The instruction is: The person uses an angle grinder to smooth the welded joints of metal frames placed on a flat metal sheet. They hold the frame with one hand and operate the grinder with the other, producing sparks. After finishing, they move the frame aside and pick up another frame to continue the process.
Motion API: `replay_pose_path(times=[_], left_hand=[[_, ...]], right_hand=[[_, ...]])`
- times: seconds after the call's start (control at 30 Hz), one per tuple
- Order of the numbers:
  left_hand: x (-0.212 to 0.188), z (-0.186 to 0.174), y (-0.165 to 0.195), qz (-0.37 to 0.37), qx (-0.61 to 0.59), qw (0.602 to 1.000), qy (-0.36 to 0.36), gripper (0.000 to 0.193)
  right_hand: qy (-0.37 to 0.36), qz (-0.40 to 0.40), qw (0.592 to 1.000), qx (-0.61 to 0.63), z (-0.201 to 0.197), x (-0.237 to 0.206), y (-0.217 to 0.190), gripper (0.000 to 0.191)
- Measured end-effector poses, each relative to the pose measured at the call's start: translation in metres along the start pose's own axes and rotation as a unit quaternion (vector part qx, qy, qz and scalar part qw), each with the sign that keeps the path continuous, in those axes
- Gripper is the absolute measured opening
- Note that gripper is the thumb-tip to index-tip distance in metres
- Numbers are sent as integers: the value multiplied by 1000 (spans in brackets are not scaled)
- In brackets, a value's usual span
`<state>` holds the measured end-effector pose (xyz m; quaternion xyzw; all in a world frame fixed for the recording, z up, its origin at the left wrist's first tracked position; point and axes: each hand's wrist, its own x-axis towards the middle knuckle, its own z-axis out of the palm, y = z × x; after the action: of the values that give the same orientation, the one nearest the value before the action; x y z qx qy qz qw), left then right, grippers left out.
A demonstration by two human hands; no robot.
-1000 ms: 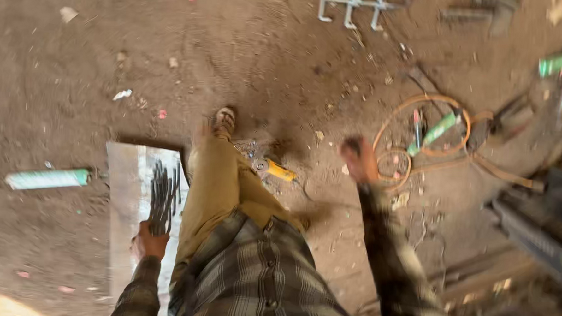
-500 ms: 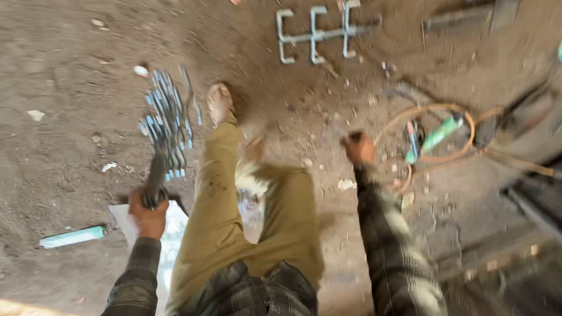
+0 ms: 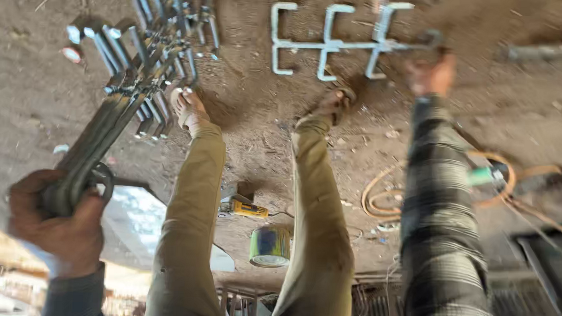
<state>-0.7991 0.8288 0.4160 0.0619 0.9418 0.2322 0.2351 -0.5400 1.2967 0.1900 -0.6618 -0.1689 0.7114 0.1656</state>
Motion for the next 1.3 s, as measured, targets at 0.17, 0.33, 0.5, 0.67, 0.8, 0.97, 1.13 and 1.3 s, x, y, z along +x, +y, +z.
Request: replay_pose_path(times=[0.17, 0.33, 0.5, 0.67, 0.8, 0.97, 1.13, 1.3], left_hand=[[8, 8, 26, -56, -40, 998, 7, 39], [14, 16, 23, -6, -32, 999, 12, 42], [18, 2, 24, -40, -35, 999, -3, 38], [23, 0, 31, 10, -32, 999, -8, 39], [27, 1, 25, 28, -21, 999, 13, 38], [24, 13, 12, -1, 44, 999, -13, 36], [19, 23, 21, 62, 75, 994, -41, 51], [20, 10, 47, 26, -53, 991, -122, 72]], right_hand=[[34, -46, 978, -202, -15, 66, 9, 75], [-7, -91, 894, -438, -31, 53, 1, 54], [-112, -130, 577, -798, -54, -39, -9, 33], [-232, -308, 563, -731, -53, -150, 12, 19], [-202, -159, 815, -519, -8, -233, 70, 14], [16, 115, 989, -86, 62, -306, 115, 6], [17, 188, 980, 62, 127, -328, 152, 8], [-49, 177, 983, 11, 174, -339, 195, 11]])
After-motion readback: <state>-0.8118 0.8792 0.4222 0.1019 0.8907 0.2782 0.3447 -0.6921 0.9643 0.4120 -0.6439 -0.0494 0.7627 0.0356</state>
